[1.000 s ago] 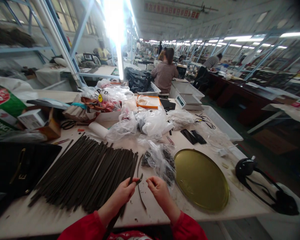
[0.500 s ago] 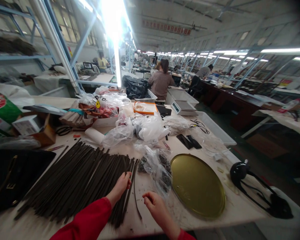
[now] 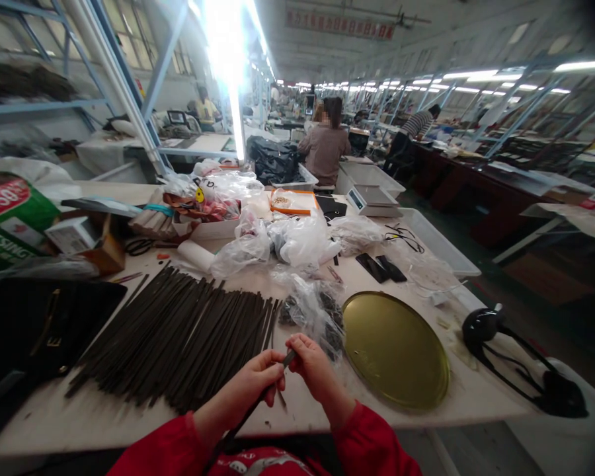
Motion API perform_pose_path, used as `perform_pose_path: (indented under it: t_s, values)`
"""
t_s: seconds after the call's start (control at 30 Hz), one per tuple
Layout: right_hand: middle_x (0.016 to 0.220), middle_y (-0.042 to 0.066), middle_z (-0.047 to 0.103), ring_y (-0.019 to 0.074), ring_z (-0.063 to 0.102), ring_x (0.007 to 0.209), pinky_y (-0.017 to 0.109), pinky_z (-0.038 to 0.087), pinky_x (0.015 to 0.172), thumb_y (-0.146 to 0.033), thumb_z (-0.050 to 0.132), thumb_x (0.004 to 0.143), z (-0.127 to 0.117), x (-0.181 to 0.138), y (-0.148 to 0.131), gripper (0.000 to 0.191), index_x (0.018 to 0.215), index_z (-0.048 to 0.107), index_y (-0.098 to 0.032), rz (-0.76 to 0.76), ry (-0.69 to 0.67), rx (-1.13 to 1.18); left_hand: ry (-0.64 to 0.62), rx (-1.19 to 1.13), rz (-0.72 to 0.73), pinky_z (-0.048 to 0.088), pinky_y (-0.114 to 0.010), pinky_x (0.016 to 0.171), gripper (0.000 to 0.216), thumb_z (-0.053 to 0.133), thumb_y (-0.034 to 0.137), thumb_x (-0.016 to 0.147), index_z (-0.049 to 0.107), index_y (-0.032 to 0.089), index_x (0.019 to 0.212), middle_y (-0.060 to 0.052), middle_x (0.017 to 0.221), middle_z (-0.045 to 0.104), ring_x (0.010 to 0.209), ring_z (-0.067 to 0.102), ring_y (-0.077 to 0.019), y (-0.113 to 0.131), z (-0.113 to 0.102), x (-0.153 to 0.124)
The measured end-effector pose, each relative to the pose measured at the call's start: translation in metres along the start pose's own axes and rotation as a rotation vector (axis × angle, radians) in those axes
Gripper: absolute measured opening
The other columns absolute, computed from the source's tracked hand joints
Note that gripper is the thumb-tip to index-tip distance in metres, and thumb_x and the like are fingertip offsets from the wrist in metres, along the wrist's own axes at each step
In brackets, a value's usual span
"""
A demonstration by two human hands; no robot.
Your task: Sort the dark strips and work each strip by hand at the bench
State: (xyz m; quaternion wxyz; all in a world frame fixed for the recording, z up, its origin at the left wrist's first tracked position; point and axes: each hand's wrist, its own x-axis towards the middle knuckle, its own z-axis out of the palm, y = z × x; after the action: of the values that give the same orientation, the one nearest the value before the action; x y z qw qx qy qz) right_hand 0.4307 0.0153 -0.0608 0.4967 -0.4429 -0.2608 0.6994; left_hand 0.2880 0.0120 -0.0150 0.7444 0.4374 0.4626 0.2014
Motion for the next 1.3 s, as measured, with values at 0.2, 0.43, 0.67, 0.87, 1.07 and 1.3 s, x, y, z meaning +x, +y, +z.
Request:
perform_pose_path:
  t_s: [0.2,0.43,0.67,0.87,1.07,1.3]
  values:
    - [0.055,-0.007,0.045,0.0052,0.039,0.045,0.019,0.029,0.048,-0.044,0.063,0.067,0.001,-0.006,0.007,0.038,0.085,0.043,-0.018,0.071,0.021,0.197,0.023,-0.127,-0.006,0.021,-0.016,0.039,0.022,0.054,0.032,0.071,0.047,0.016,0.085,0.006,0.057,0.05,0.036,0.032,-0.001,-0.005,0.008,0.003]
    - [0.065,-0.001,0.047,0.011,0.044,0.063,0.024,0.035,0.059,-0.041,0.051,0.08,-0.011,-0.016,0.012,0.027,0.069,0.049,-0.016,-0.388,0.246,-0.585,0.01,-0.073,0.038,0.021,-0.016,0.037,0.025,0.054,0.033,0.07,0.044,0.016,0.085,0.007,0.055,0.05,0.034,0.031,-0.0011,-0.007,0.016,0.01]
    - [0.071,0.001,0.052,0.0118,0.048,0.071,0.023,0.034,0.065,-0.035,0.047,0.084,-0.018,-0.034,-0.001,0.024,0.08,0.06,-0.016,-0.543,0.007,-0.918,0.109,0.078,0.085,0.019,-0.017,0.035,0.023,0.05,0.034,0.069,0.046,0.014,0.081,0.007,0.052,0.047,0.034,0.03,-0.0018,-0.013,0.018,0.01]
    - [0.062,0.0,0.046,0.0091,0.044,0.062,0.022,0.032,0.059,-0.039,0.036,0.088,-0.021,-0.025,0.004,0.04,0.062,0.052,-0.014,-0.47,-0.065,-0.908,0.133,0.147,0.078,0.018,-0.018,0.035,0.025,0.047,0.035,0.067,0.047,0.014,0.082,0.007,0.052,0.046,0.034,0.029,-0.0026,-0.019,0.015,0.011]
    - [0.064,0.001,0.051,0.0108,0.048,0.062,0.023,0.036,0.059,-0.041,0.035,0.087,-0.029,-0.007,0.023,0.038,0.067,0.054,-0.014,-0.405,0.102,-0.751,0.155,0.111,0.042,0.019,-0.017,0.037,0.026,0.047,0.033,0.069,0.047,0.013,0.086,0.007,0.054,0.048,0.035,0.03,-0.0023,-0.018,0.01,0.005]
    - [0.088,0.007,0.061,0.0158,0.055,0.074,0.028,0.045,0.07,-0.024,0.049,0.074,-0.05,0.009,0.058,0.026,0.096,0.058,-0.014,-0.245,0.117,-0.754,0.26,0.076,0.089,0.035,-0.016,0.045,0.033,0.043,0.026,0.075,0.045,0.014,0.106,0.0,0.074,0.058,0.044,0.044,-0.0033,-0.014,-0.017,0.049]
